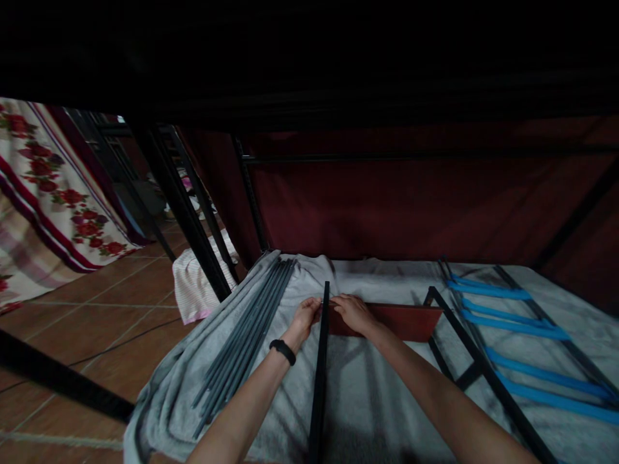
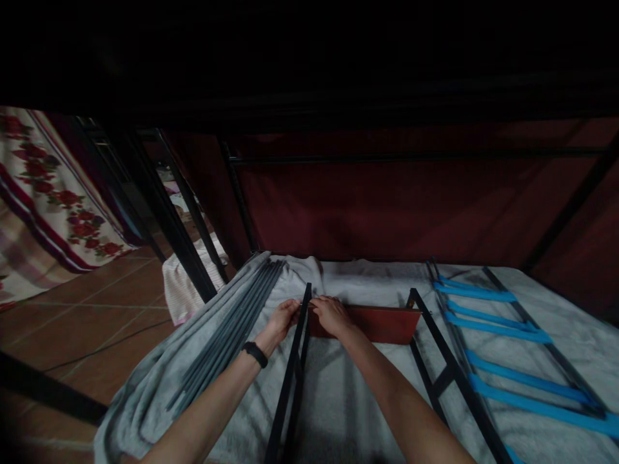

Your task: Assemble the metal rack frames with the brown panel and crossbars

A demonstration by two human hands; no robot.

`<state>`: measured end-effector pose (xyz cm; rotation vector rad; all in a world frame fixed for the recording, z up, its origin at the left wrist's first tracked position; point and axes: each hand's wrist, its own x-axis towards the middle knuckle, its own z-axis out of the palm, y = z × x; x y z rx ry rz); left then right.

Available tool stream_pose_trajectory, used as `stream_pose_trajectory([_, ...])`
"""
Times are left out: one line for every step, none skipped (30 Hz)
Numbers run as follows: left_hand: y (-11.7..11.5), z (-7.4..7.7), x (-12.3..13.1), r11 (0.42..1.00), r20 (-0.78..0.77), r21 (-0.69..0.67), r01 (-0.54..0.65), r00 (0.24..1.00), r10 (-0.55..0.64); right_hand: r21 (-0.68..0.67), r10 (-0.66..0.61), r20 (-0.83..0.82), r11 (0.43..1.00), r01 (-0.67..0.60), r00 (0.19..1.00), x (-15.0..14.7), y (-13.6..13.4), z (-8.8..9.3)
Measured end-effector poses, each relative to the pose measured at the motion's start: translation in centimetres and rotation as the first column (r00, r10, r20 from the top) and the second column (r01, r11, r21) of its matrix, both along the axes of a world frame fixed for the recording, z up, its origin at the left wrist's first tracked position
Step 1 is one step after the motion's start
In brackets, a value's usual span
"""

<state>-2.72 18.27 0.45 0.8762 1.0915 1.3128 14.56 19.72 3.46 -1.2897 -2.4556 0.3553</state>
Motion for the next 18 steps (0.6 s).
stream_pose_trajectory([0.1, 0.1, -0.1, 1.0, 0.001, 0.009, -0.003, 1.0, 0.003, 0.0, -0.004, 0.008, 1.0, 0.004, 1.0, 0.0, 0.0, 0.0])
stream_pose_trajectory([0.1, 0.2, -0.2, 1.0, 0.001, 0.017, -0.006, 1.0, 0.006, -0.001, -0.009, 0.015, 1.0, 0.009, 1.0, 0.0, -0.1, 0.1])
stream_pose_trajectory([0.2, 0.3, -0.3, 1.0, 0.002, 0.023, -0.009, 1.0, 0.009, 0.0, -0.012, 0.02, 1.0, 0.012, 1.0, 0.0, -0.1, 0.1])
stream_pose_trajectory([0.2, 0.4, -0.3, 1.0, 0.004, 0.024, -0.01, 1.0, 0.01, 0.003, -0.015, 0.021, 1.0, 0.015, 1.0, 0.0, -0.1, 0.2])
stream_pose_trajectory([0.2, 0.5, -0.4, 1.0, 0.006, 0.021, -0.009, 1.0, 0.009, 0.008, -0.016, 0.02, 1.0, 0.016, 1.0, 0.0, -0.2, 0.3])
stream_pose_trajectory([0.2, 0.5, -0.4, 1.0, 0.006, 0.014, -0.006, 1.0, 0.006, 0.012, -0.015, 0.019, 1.0, 0.015, 1.0, 0.0, -0.3, 0.4])
stream_pose_trajectory([0.2, 0.6, -0.4, 1.0, 0.005, 0.004, -0.002, 1.0, 0.002, 0.011, -0.015, 0.022, 1.0, 0.014, 1.0, 0.0, -0.3, 0.5])
stream_pose_trajectory([0.2, 0.6, -0.4, 1.0, 0.003, -0.006, 0.004, 1.0, -0.004, 0.009, -0.015, 0.026, 1.0, 0.014, 1.0, 0.0, -0.4, 0.6])
stream_pose_trajectory([0.2, 0.6, -0.3, 1.0, -0.002, -0.017, 0.013, 1.0, -0.013, 0.006, -0.013, 0.029, 1.0, 0.013, 0.999, 0.0, -0.4, 0.7])
stream_pose_trajectory([0.2, 0.7, -0.3, 0.999, -0.009, -0.027, 0.024, 1.0, -0.024, 0.003, -0.011, 0.031, 1.0, 0.011, 0.999, 0.0, -0.5, 0.8])
stream_pose_trajectory([0.1, 0.7, -0.1, 0.999, -0.017, -0.035, 0.035, 0.999, -0.036, 0.001, -0.01, 0.033, 1.0, 0.01, 0.999, 0.0, -0.5, 0.9])
stream_pose_trajectory([0.1, 0.7, 0.0, 0.998, -0.026, -0.04, 0.045, 0.999, -0.046, 0.002, -0.011, 0.032, 1.0, 0.011, 0.999, 0.0, -0.6, 0.9])
stream_pose_trajectory([0.0, 0.7, 0.1, 0.998, -0.036, -0.041, 0.049, 0.998, -0.051, 0.002, -0.014, 0.032, 1.0, 0.014, 0.999, 0.0, -0.6, 1.0])
stream_pose_trajectory([0.0, 0.7, 0.2, 0.998, -0.046, -0.037, 0.048, 0.998, -0.049, -0.002, -0.016, 0.034, 1.0, 0.016, 0.999, 0.0, -0.6, 1.1])
stream_pose_trajectory([0.0, 0.7, 0.3, 0.999, -0.056, -0.028, 0.039, 0.998, -0.041, -0.008, -0.018, 0.037, 1.0, 0.019, 0.999, 0.0, -0.6, 1.1])
stream_pose_trajectory([0.0, 0.6, 0.4, 1.0, -0.065, -0.014, 0.026, 0.997, -0.027, -0.013, -0.02, 0.04, 1.0, 0.02, 0.999, 0.0, -0.6, 1.1])
stream_pose_trajectory([0.0, 0.6, 0.5, 1.0, -0.074, 0.001, 0.012, 0.997, -0.012, -0.016, -0.02, 0.04, 1.0, 0.021, 0.999, 0.0, -0.6, 1.1])
stream_pose_trajectory([0.0, 0.6, 0.6, 1.0, -0.083, 0.018, -0.003, 0.997, 0.004, -0.018, -0.02, 0.04, 1.0, 0.021, 0.999, 0.0, -0.6, 1.0])
